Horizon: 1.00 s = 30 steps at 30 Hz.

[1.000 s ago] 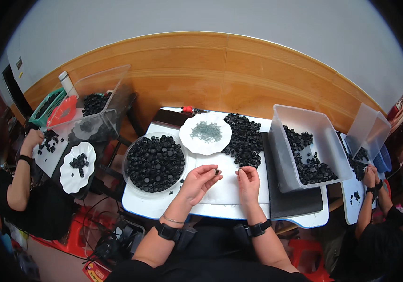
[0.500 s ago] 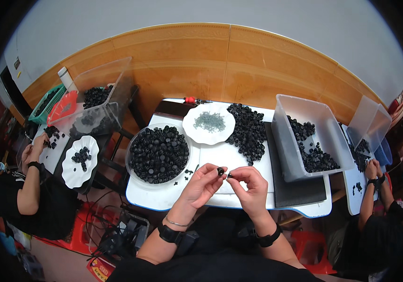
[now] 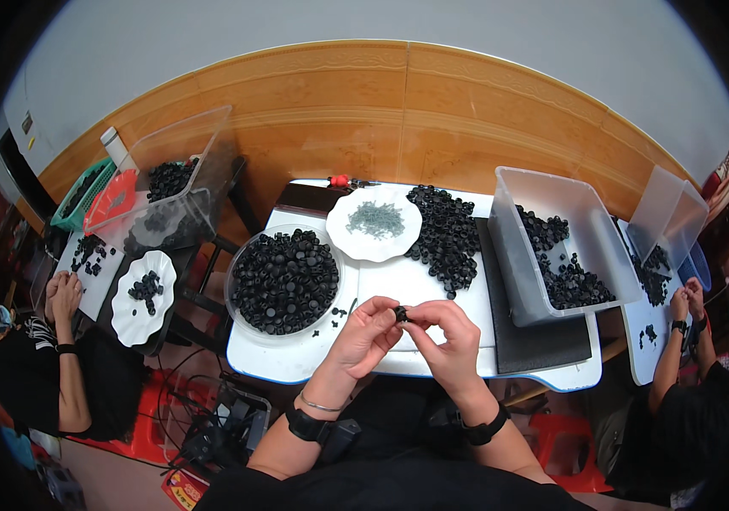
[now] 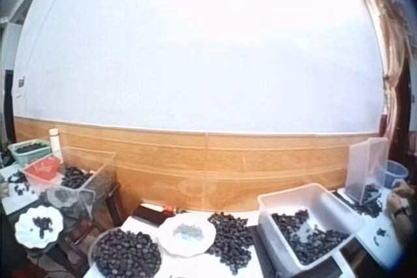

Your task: The person is assembling small black plastic components by inserting small silver pins into them and organizing them in containers.

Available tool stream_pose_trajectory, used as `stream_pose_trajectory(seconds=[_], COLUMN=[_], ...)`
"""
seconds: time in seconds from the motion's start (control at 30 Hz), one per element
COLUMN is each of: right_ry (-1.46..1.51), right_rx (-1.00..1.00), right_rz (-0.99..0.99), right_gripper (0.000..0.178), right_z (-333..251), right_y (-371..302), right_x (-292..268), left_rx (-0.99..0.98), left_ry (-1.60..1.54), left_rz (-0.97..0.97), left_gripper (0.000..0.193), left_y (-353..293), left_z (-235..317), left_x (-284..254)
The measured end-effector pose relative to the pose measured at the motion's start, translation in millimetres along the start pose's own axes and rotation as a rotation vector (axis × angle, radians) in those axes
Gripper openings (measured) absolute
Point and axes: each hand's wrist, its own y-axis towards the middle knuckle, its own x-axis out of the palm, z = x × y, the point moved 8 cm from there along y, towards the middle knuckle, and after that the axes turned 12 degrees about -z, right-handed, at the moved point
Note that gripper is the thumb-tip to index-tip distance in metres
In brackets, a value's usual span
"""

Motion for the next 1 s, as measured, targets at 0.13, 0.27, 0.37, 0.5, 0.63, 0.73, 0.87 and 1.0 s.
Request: stream_pose_trajectory(seconds=[0.13, 0.27, 0.37, 0.5, 0.63, 0.73, 0.87, 1.0], right_ry=[-0.015, 0.033, 0.125, 0.261, 0.268, 0.281, 0.363, 0.312], right_rx=[-0.009, -0.017, 0.029, 0.082, 0.1, 0.119, 0.178, 0.215], right_rz=[-0.004, -0.001, 0.0, 0.004, -0.019, -0.043, -0.069, -0.144], right_gripper=[0.018, 0.017, 0.017, 0.016, 0.014, 0.018, 0.028, 0.032], right_z=[2, 7, 17, 26, 29, 32, 40, 33], right_y=[1, -1, -4, -6, -7, -9, -12, -6], right_x=[-1, -2, -2, -2, -2, 0, 2, 2], left_rx=[-0.009, -0.001, -0.013, -0.029, -0.045, -0.054, -0.067, -0.118], left_ry=[0.027, 0.075, 0.08, 0.087, 0.092, 0.09, 0.113, 0.15], left_rz=[0.015, 0.02, 0.007, -0.017, -0.03, -0.024, -0.024, -0.024], left_gripper=[0.012, 0.012, 0.011, 0.011, 0.01, 0.01, 0.01, 0.01], left_y=[1, 0, 0, 2, 2, 2, 3, 2], left_z=[0, 0, 1, 0, -1, -3, -4, -5], left_x=[1, 2, 5, 6, 9, 9, 14, 12])
